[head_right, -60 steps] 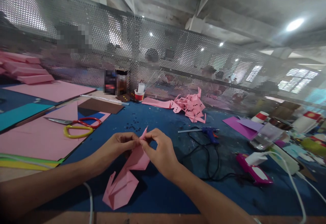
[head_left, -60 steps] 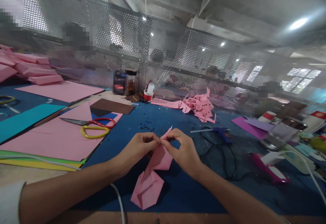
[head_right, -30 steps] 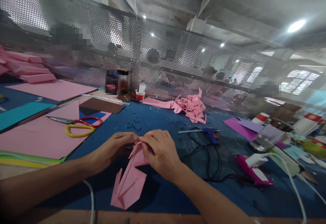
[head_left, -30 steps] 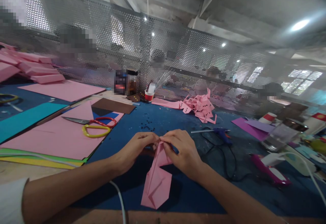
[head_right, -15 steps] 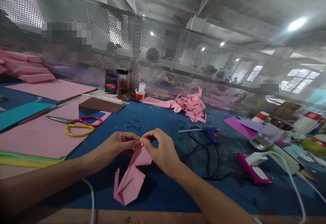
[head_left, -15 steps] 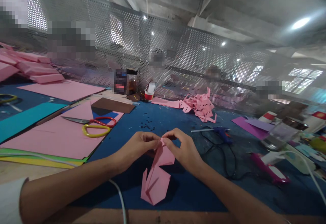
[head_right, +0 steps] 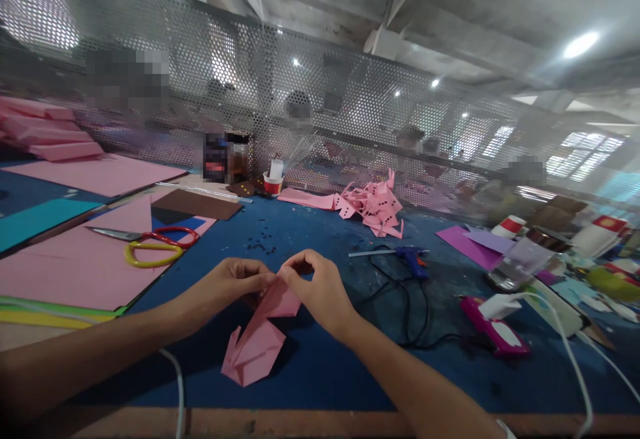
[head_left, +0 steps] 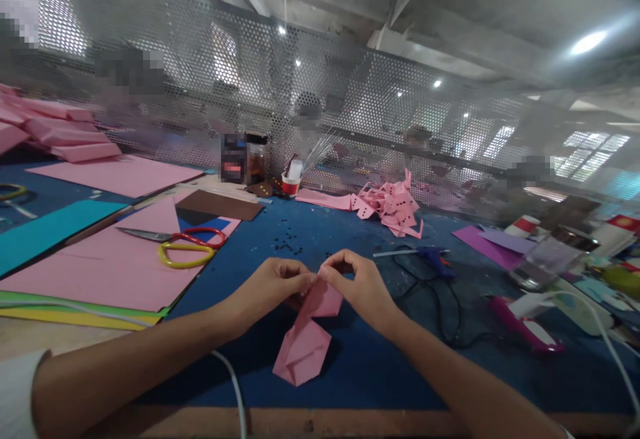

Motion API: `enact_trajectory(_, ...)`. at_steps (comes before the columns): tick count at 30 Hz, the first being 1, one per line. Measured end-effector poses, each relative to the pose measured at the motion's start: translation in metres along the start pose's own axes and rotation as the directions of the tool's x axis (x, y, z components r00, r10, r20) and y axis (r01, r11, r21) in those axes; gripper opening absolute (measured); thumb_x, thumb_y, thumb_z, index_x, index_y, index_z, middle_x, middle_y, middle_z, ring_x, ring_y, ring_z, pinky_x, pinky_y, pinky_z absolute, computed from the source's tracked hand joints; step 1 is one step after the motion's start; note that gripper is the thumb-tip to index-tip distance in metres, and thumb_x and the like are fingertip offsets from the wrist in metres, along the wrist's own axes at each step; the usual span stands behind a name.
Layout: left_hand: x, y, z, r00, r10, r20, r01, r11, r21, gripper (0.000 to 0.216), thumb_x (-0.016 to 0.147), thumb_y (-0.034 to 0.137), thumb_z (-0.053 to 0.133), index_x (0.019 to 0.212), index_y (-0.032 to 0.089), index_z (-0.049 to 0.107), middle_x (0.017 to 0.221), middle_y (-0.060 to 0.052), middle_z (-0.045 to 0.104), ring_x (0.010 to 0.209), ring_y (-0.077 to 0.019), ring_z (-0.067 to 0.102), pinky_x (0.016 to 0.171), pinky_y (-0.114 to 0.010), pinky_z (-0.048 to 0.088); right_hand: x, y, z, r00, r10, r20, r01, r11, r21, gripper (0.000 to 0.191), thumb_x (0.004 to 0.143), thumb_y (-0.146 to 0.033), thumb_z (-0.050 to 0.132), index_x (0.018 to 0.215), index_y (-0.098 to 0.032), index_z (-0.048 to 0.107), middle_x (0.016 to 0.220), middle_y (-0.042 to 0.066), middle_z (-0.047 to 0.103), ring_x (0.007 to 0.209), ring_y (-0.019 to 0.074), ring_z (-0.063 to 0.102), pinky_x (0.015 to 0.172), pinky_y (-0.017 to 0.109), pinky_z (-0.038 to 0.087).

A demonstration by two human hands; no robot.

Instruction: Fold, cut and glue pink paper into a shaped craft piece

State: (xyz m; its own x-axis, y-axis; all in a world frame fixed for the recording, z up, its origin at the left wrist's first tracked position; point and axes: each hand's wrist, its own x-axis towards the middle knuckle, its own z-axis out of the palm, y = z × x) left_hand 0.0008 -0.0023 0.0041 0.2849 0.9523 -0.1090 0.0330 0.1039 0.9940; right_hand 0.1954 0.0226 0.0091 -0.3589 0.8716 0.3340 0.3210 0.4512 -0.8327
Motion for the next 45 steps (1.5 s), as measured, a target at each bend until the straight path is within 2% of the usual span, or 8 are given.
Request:
enact_trajectory(5, -0.003, 0.005, -0.002, 0.996, 0.007, 0.087, -0.007, 1.0, -0.001, 0.041, 0.082, 0.053, 0.068, 0.073, 0.014, 0.066, 0.07, 0.0, 0.061, 0.066, -0.0138, 0.057, 0.063, -0.024, 0.046, 0.006, 0.004, -0.006, 0.997, 0.074, -0.024, -0.072, 0.994, 0.079, 0.014, 0.086, -0.032, 0.067, 0.084, -0.018, 0.069, 0.081, 0.001, 0.071, 0.074, 0.0151, 0.062, 0.069, 0.026, 0.047)
enact_trajectory(10, -0.003, 0.016, -0.019, 0.971, -0.011, 0.238, 0.015, 1.0, -0.015, 0.032, 0.09, 0.039, 0.056, 0.106, 0.017, 0.074, 0.1, -0.008, 0.07, 0.09, -0.0208, 0.064, 0.078, -0.03, 0.051, 0.011, 0.009, -0.015, 0.99, 0.101, -0.102, -0.089, 0.989, 0.117, 0.019, 0.084, -0.036, 0.067, 0.083, -0.017, 0.069, 0.08, 0.002, 0.069, 0.073, 0.0153, 0.06, 0.067, 0.026, 0.045)
enact_trajectory(16, -0.001, 0.036, -0.04, 0.824, 0.008, 0.566, -0.012, 1.0, 0.004, 0.062, 0.076, 0.025, 0.071, 0.137, 0.025, 0.06, 0.136, -0.009, 0.064, 0.126, -0.0301, 0.055, 0.097, -0.035, 0.047, 0.017, 0.013, -0.022, 0.977, 0.114, -0.181, -0.082, 0.981, 0.176, 0.02, 0.083, -0.037, 0.068, 0.082, -0.017, 0.069, 0.08, 0.002, 0.068, 0.075, 0.0157, 0.059, 0.068, 0.027, 0.045)
enact_trajectory(19, 0.0, 0.035, -0.039, 0.841, 0.013, 0.54, -0.088, 0.99, 0.113, 0.06, 0.076, 0.026, 0.078, 0.134, 0.026, 0.062, 0.13, -0.007, 0.068, 0.122, -0.0271, 0.058, 0.096, -0.032, 0.047, 0.018, 0.014, -0.022, 0.976, 0.105, -0.192, -0.073, 0.984, 0.165, 0.02, 0.084, -0.037, 0.068, 0.084, -0.017, 0.069, 0.08, 0.002, 0.068, 0.075, 0.0156, 0.059, 0.068, 0.027, 0.045)
enact_trajectory(22, 0.002, 0.026, -0.035, 0.887, 0.003, 0.463, -0.084, 0.984, 0.156, 0.042, 0.08, 0.033, 0.078, 0.119, 0.021, 0.071, 0.111, -0.006, 0.075, 0.097, -0.0208, 0.067, 0.081, -0.027, 0.05, 0.015, 0.014, -0.019, 0.979, 0.088, -0.181, -0.064, 0.989, 0.136, 0.019, 0.085, -0.036, 0.068, 0.084, -0.018, 0.069, 0.081, 0.002, 0.068, 0.075, 0.0156, 0.059, 0.069, 0.027, 0.046)
enact_trajectory(26, 0.005, 0.015, -0.033, 0.93, -0.004, 0.368, -0.059, 0.985, 0.161, 0.027, 0.08, 0.037, 0.077, 0.097, 0.016, 0.075, 0.086, -0.003, 0.074, 0.071, -0.0132, 0.063, 0.064, -0.022, 0.048, 0.011, 0.011, -0.016, 0.986, 0.072, -0.15, -0.053, 0.991, 0.126, 0.019, 0.086, -0.037, 0.067, 0.085, -0.018, 0.069, 0.082, 0.001, 0.068, 0.075, 0.0155, 0.06, 0.07, 0.027, 0.046)
enact_trajectory(34, 0.002, 0.015, -0.024, 0.966, -0.033, 0.258, -0.009, 0.987, 0.157, 0.03, 0.075, 0.04, 0.08, 0.089, 0.014, 0.072, 0.077, 0.0, 0.07, 0.067, -0.0116, 0.06, 0.061, -0.021, 0.046, 0.009, 0.007, -0.015, 0.988, 0.063, -0.141, -0.049, 0.993, 0.104, 0.02, 0.087, -0.039, 0.067, 0.086, -0.019, 0.068, 0.081, 0.001, 0.067, 0.074, 0.0155, 0.058, 0.069, 0.028, 0.045)
enact_trajectory(45, 0.006, 0.009, -0.021, 0.967, -0.024, 0.254, -0.017, 0.988, 0.156, 0.031, 0.074, 0.041, 0.081, 0.084, 0.014, 0.07, 0.072, 0.001, 0.069, 0.063, -0.0105, 0.059, 0.058, -0.02, 0.045, 0.008, 0.005, -0.013, 0.989, 0.035, -0.145, -0.026, 0.998, 0.063, 0.016, 0.088, -0.034, 0.065, 0.084, -0.019, 0.067, 0.079, 0.0, 0.067, 0.074, 0.0143, 0.058, 0.069, 0.027, 0.045)
